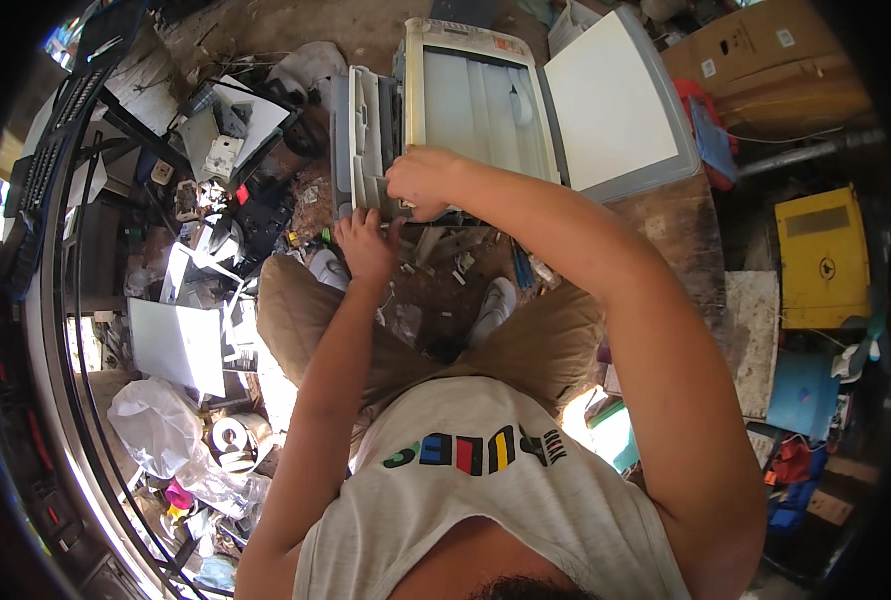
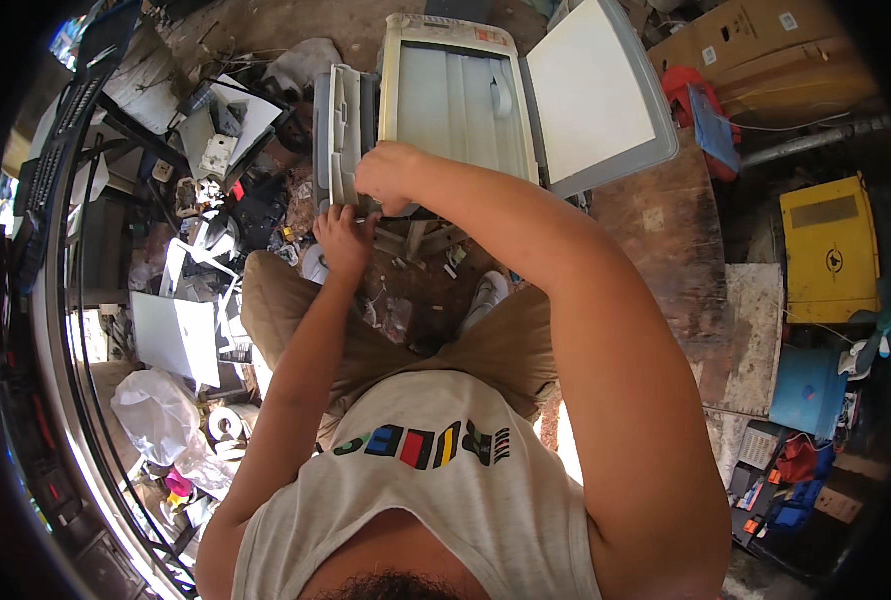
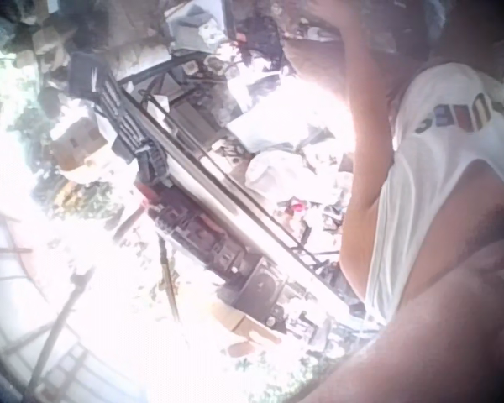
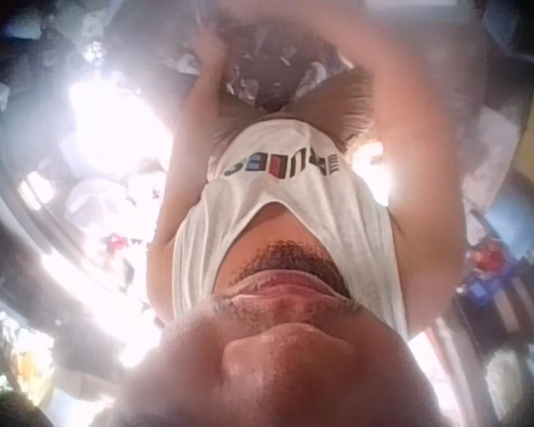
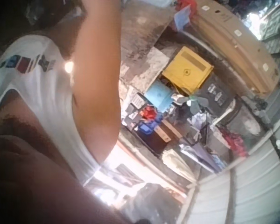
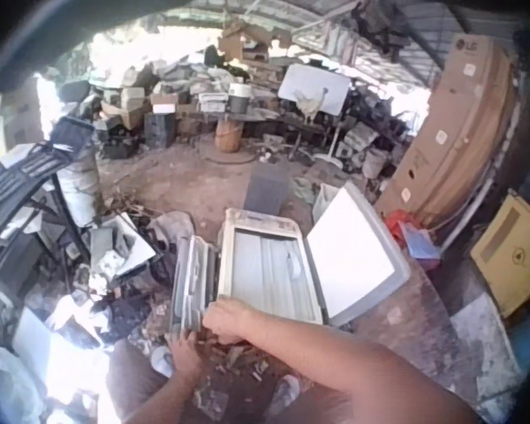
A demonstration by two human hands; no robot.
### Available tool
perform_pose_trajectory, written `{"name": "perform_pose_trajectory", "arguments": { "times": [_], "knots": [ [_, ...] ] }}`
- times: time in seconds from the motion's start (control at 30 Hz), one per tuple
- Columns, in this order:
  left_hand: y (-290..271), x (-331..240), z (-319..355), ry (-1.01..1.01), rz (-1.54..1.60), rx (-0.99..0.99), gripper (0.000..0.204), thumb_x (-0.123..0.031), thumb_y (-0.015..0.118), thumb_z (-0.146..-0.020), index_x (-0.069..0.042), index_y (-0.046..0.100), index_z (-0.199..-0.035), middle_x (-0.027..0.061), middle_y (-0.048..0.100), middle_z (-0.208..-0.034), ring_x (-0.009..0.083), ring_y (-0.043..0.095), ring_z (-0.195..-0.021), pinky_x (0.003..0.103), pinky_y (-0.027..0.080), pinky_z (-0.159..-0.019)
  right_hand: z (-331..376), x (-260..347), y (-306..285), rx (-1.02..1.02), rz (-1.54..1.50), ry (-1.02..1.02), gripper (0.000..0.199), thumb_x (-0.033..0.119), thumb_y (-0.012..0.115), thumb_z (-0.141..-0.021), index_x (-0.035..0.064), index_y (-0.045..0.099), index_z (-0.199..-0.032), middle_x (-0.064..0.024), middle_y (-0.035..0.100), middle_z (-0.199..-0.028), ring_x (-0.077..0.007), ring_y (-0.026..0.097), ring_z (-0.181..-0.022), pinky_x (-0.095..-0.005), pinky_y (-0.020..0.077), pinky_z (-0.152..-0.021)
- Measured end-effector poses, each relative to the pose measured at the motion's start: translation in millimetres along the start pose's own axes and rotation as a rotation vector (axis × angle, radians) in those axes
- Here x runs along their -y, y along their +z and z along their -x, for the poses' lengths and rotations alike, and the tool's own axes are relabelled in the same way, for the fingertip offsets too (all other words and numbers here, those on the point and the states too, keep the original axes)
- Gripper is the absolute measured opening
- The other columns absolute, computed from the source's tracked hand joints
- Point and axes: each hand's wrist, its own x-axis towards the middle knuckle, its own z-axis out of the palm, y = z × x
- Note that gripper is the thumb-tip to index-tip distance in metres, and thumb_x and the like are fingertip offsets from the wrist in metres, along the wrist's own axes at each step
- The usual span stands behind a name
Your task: The person disassembles a printer while sitting on the floor. They use a screwdriver to remove various plastic panels, the scanner bed, and internal components.
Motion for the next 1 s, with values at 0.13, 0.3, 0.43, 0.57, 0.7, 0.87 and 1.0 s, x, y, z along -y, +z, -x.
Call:
{"name": "perform_pose_trajectory", "arguments": {
  "times": [0.13, 0.3, 0.43, 0.57, 0.7, 0.87, 1.0],
  "knots": [
    [-14, -28, 3, 0.227, -0.020, -0.266, 0.060, -0.034, 0.081, -0.075, -0.005, 0.060, -0.123, 0.0199, 0.051, -0.136, 0.0416, 0.046, -0.127, 0.050, 0.034, -0.110, 4, 6, 11, 0.005, -0.006, 0.034, 0.026, 0.025, 0.075, -0.068, 0.0092, 0.075, -0.089, -0.0087, 0.070, -0.099, -0.0284, 0.066, -0.103, -0.0430, 0.0493, -0.096],
    [24, -64, 25, -0.026, 0.562, -0.266, 0.066, -0.031, 0.084, -0.072, 0.002, 0.057, -0.122, 0.0237, 0.051, -0.135, 0.0429, 0.047, -0.128, 0.049, 0.039, -0.107, 5, 5, 17, -0.126, -0.145, 0.006, 0.036, 0.022, 0.078, -0.069, 0.0079, 0.071, -0.102, -0.0112, 0.066, -0.111, -0.0295, 0.065, -0.104, -0.0419, 0.0501, -0.097],
    [57, -49, 23, 0.029, 0.461, 0.045, 0.057, -0.033, 0.082, -0.074, 0.001, 0.057, -0.112, 0.0204, 0.060, -0.114, 0.0386, 0.054, -0.117, 0.047, 0.045, -0.094, 41, 17, 14, -0.176, -0.147, 0.250, 0.065, 0.025, 0.085, -0.066, 0.0091, 0.053, -0.120, -0.0122, 0.058, -0.114, -0.0313, 0.065, -0.105, -0.0417, 0.0562, -0.086],
    [66, -53, 15, 0.040, 0.333, 0.027, 0.040, -0.023, 0.082, -0.072, -0.003, 0.059, -0.099, 0.0132, 0.065, -0.099, 0.0331, 0.060, -0.104, 0.047, 0.043, -0.084, 56, 26, 31, -0.142, -0.148, 0.370, 0.068, 0.023, 0.087, -0.067, 0.0058, 0.047, -0.119, -0.0155, 0.061, -0.109, -0.0344, 0.066, -0.102, -0.0448, 0.0561, -0.085],
    [78, -50, 19, 0.035, 0.348, -0.145, 0.040, -0.022, 0.080, -0.074, -0.005, 0.059, -0.102, 0.0115, 0.065, -0.096, 0.0330, 0.060, -0.100, 0.047, 0.042, -0.084, 48, 13, 32, -0.116, -0.214, 0.342, 0.064, 0.021, 0.086, -0.067, 0.0038, 0.046, -0.114, -0.0190, 0.062, -0.104, -0.0387, 0.065, -0.100, -0.0454, 0.0542, -0.085],
    [73, -51, 18, 0.018, 0.364, -0.066, 0.034, -0.019, 0.078, -0.075, -0.007, 0.058, -0.100, 0.0097, 0.064, -0.103, 0.0307, 0.058, -0.108, 0.046, 0.042, -0.089, 48, -2, 36, -0.140, -0.328, 0.295, 0.060, 0.019, 0.084, -0.067, 0.0015, 0.048, -0.111, -0.0215, 0.063, -0.105, -0.0410, 0.063, -0.100, -0.0448, 0.0523, -0.086],
    [65, -47, 18, 0.050, 0.349, -0.084, 0.032, -0.018, 0.076, -0.076, -0.008, 0.058, -0.101, 0.0074, 0.065, -0.102, 0.0294, 0.059, -0.107, 0.045, 0.042, -0.089, 46, -2, 29, -0.145, -0.335, 0.255, 0.058, 0.019, 0.083, -0.067, 0.0007, 0.049, -0.110, -0.0215, 0.063, -0.106, -0.0405, 0.063, -0.100, -0.0447, 0.0528, -0.087]
  ]
}}
